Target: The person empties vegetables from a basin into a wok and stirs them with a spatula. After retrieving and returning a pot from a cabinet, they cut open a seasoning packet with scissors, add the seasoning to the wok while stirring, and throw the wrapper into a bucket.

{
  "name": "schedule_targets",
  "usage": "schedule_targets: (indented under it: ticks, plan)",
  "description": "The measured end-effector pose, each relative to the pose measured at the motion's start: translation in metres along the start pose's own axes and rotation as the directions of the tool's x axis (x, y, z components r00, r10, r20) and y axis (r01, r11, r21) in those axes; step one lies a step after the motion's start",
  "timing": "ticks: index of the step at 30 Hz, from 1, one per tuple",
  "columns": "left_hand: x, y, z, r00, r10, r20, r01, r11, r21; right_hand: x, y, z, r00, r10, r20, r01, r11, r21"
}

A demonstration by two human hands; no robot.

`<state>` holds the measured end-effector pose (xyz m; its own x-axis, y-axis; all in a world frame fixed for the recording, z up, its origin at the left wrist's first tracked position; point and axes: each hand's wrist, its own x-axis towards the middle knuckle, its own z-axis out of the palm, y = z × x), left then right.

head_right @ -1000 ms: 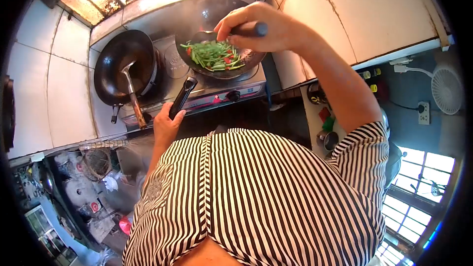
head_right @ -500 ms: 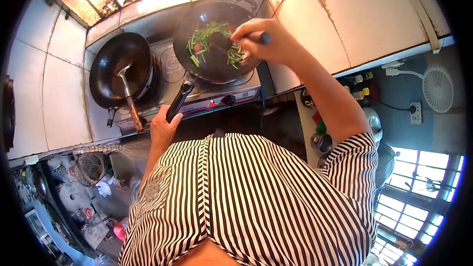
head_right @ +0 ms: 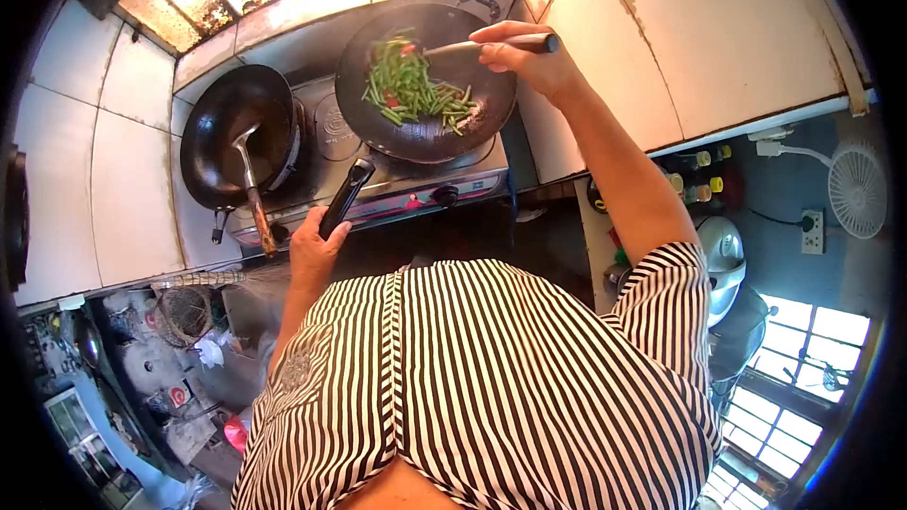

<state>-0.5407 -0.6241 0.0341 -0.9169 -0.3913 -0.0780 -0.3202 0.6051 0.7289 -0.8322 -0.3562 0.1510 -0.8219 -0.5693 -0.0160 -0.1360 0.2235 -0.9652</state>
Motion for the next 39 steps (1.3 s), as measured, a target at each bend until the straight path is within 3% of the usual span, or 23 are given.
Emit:
schedule_targets:
  ticks: [6, 7, 12, 14, 15, 16, 19, 20, 21, 23, 24, 26, 28, 30, 32, 35, 36, 38, 39]
  plan:
    - [0.000, 0.003, 0.000, 0.998, 0.065, -0.009, -0.065, 0.998, -0.021, -0.045, -0.073, 0.010, 0.955, -0.195, 0.223, 0.222, 0.970, -0.103]
    - [-0.001, 0.002, 0.000, 0.998, 0.061, -0.019, -0.061, 0.998, -0.004, -0.052, -0.077, 0.013, 0.957, -0.144, 0.252, 0.155, 0.988, -0.024]
    - [-0.001, 0.001, 0.000, 0.998, 0.059, -0.001, -0.059, 0.998, 0.022, -0.060, -0.030, 0.033, 0.981, -0.119, 0.151, 0.137, 0.984, -0.111]
    - [-0.002, 0.003, -0.001, 0.996, 0.093, -0.005, -0.093, 0.996, 0.004, -0.063, -0.019, 0.037, 0.967, -0.252, 0.045, 0.256, 0.943, -0.211]
    - [-0.001, -0.002, 0.001, 0.987, 0.154, -0.038, -0.155, 0.988, -0.015, -0.067, -0.024, 0.039, 0.938, -0.341, 0.063, 0.341, 0.872, -0.351]
    - [-0.001, -0.007, 0.004, 0.985, 0.160, -0.067, -0.163, 0.986, -0.038, -0.070, -0.022, 0.043, 0.938, -0.343, 0.045, 0.336, 0.874, -0.352]
    - [-0.005, -0.013, 0.002, 0.979, 0.196, -0.056, -0.200, 0.976, -0.091, -0.083, -0.001, 0.063, 0.855, -0.514, 0.072, 0.465, 0.696, -0.547]
    - [-0.008, -0.013, -0.001, 1.000, 0.023, 0.007, -0.020, 0.960, -0.280, -0.088, 0.020, 0.073, 0.861, -0.506, 0.049, 0.437, 0.687, -0.580]
    - [-0.010, -0.013, -0.003, 0.985, -0.133, 0.113, 0.170, 0.883, -0.438, -0.097, 0.033, 0.086, 0.980, -0.197, -0.031, 0.183, 0.948, -0.262]
    - [-0.015, -0.026, -0.002, 0.972, -0.191, 0.137, 0.235, 0.774, -0.588, -0.118, 0.052, 0.112, 0.968, -0.252, -0.003, 0.239, 0.919, -0.313]
    - [-0.017, -0.031, 0.001, 0.959, -0.233, 0.162, 0.279, 0.674, -0.684, -0.128, 0.056, 0.123, 0.831, -0.533, 0.158, 0.487, 0.560, -0.671]
    - [-0.017, -0.050, 0.002, 0.776, -0.497, 0.389, 0.560, 0.257, -0.788, -0.147, 0.059, 0.144, 0.808, -0.573, 0.137, 0.515, 0.575, -0.635]
    - [-0.021, -0.068, 0.004, 0.672, -0.502, 0.545, 0.686, 0.142, -0.714, -0.154, 0.065, 0.158, 0.830, -0.549, 0.102, 0.479, 0.607, -0.634]
    - [-0.023, -0.078, 0.019, 0.593, -0.613, 0.522, 0.779, 0.276, -0.562, -0.152, 0.078, 0.164, 0.836, -0.547, 0.055, 0.446, 0.616, -0.650]
    - [-0.028, -0.085, 0.027, 0.570, -0.570, 0.592, 0.816, 0.310, -0.487, -0.152, 0.088, 0.168, 0.839, -0.545, 0.002, 0.411, 0.630, -0.659]
    - [-0.039, -0.051, 0.032, 0.650, -0.416, 0.636, 0.720, 0.604, -0.341, -0.160, 0.106, 0.176, 0.857, -0.510, -0.069, 0.361, 0.692, -0.626]
    - [-0.040, -0.042, 0.038, 0.606, -0.443, 0.660, 0.762, 0.561, -0.323, -0.168, 0.106, 0.174, 0.858, -0.505, -0.089, 0.344, 0.696, -0.631]
    - [-0.045, -0.029, 0.051, 0.623, -0.375, 0.686, 0.707, 0.645, -0.289, -0.189, 0.108, 0.172, 0.919, -0.335, -0.207, 0.174, 0.817, -0.550]
    - [-0.048, -0.021, 0.057, 0.613, -0.368, 0.699, 0.697, 0.669, -0.259, -0.202, 0.110, 0.168, 0.896, -0.361, -0.258, 0.173, 0.820, -0.546]
